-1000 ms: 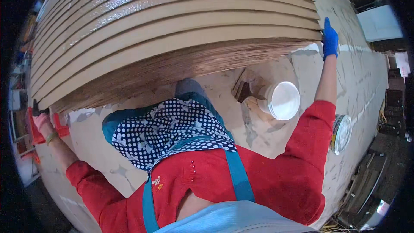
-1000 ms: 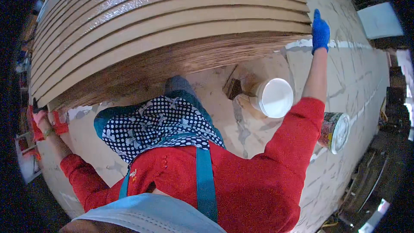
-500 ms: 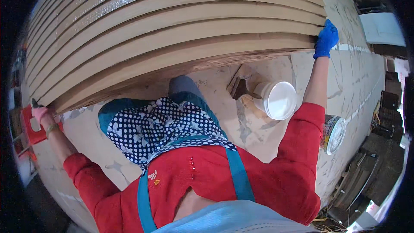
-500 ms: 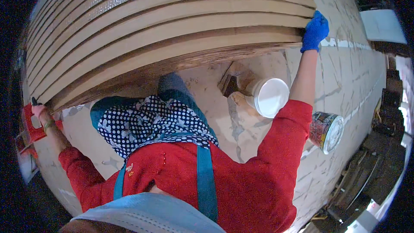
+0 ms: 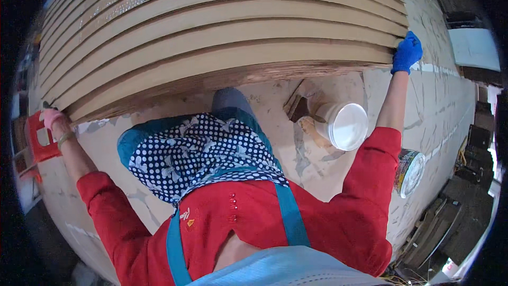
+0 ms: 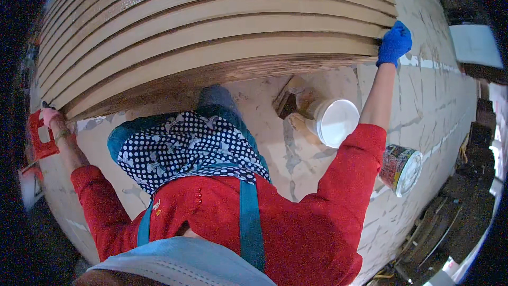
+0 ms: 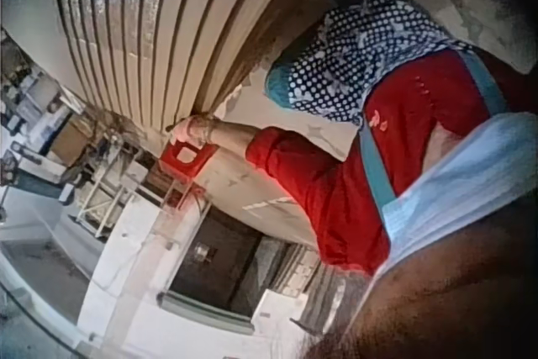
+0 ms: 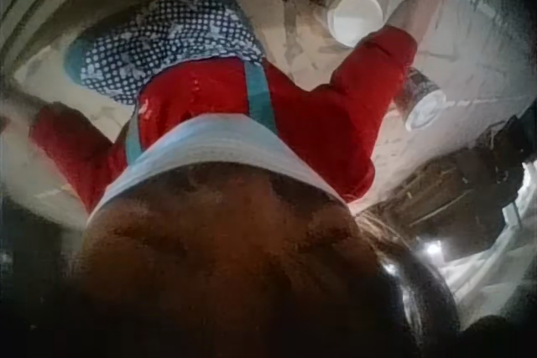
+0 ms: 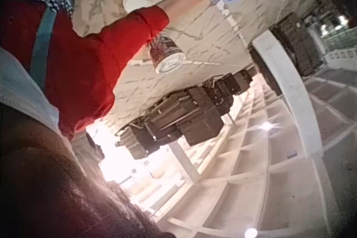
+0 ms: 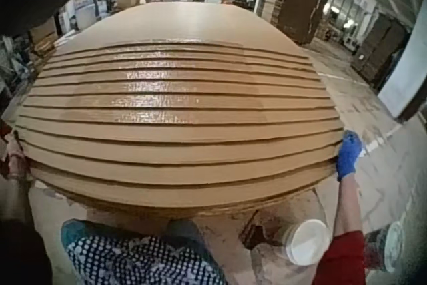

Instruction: Applying a liquid adhesive to a stack of corrugated board sheets using a brush.

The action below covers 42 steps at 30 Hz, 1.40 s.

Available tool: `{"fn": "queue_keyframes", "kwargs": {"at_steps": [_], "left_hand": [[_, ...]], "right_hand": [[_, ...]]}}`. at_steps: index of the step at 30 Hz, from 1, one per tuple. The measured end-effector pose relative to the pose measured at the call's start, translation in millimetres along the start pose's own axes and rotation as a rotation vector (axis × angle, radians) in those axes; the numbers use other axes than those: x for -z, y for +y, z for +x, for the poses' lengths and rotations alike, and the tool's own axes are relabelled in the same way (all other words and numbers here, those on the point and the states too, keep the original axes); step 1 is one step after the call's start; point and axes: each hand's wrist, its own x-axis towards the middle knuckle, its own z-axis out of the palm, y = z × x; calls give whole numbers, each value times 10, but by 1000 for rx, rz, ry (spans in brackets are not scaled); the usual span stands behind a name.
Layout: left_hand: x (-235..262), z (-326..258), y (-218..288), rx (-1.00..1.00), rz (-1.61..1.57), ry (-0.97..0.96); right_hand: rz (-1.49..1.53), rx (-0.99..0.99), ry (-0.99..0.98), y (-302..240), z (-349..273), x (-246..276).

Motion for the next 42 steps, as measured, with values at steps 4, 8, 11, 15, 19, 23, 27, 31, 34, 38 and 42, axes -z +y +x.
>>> {"fn": "queue_keyframes", "kwargs": {"at_steps": [4,8,11,15,19,23,27,31,34,38,42], "left_hand": [[-74,108,90,-21,13,-30],[-19,178,129,-74,-126,-115],[156,155,-87,16,-265,-163],[233,98,-526,258,-139,-52],[-74,175,-555,-37,-362,-493],[-129,199,-389,262,-630,-588],[62,134,-169,159,-401,-382],[252,219,-67,111,-185,-283],[344,365,-114,17,-19,-282],[408,539,-268,243,-380,-435],[222,370,-313,595,-1747,-280]], "right_hand": [[126,-13,-18,118,-26,-114],[45,168,-52,385,32,-201],[42,437,-296,580,108,-92],[-198,113,-26,764,142,143],[135,86,-492,780,25,20],[-325,229,-347,731,-158,-163],[-340,127,-373,691,-257,-107],[-205,117,-407,616,-220,-42],[-355,68,-446,539,-189,-45],[-328,56,-443,461,-204,-5],[-263,35,-453,464,-194,68]]}}
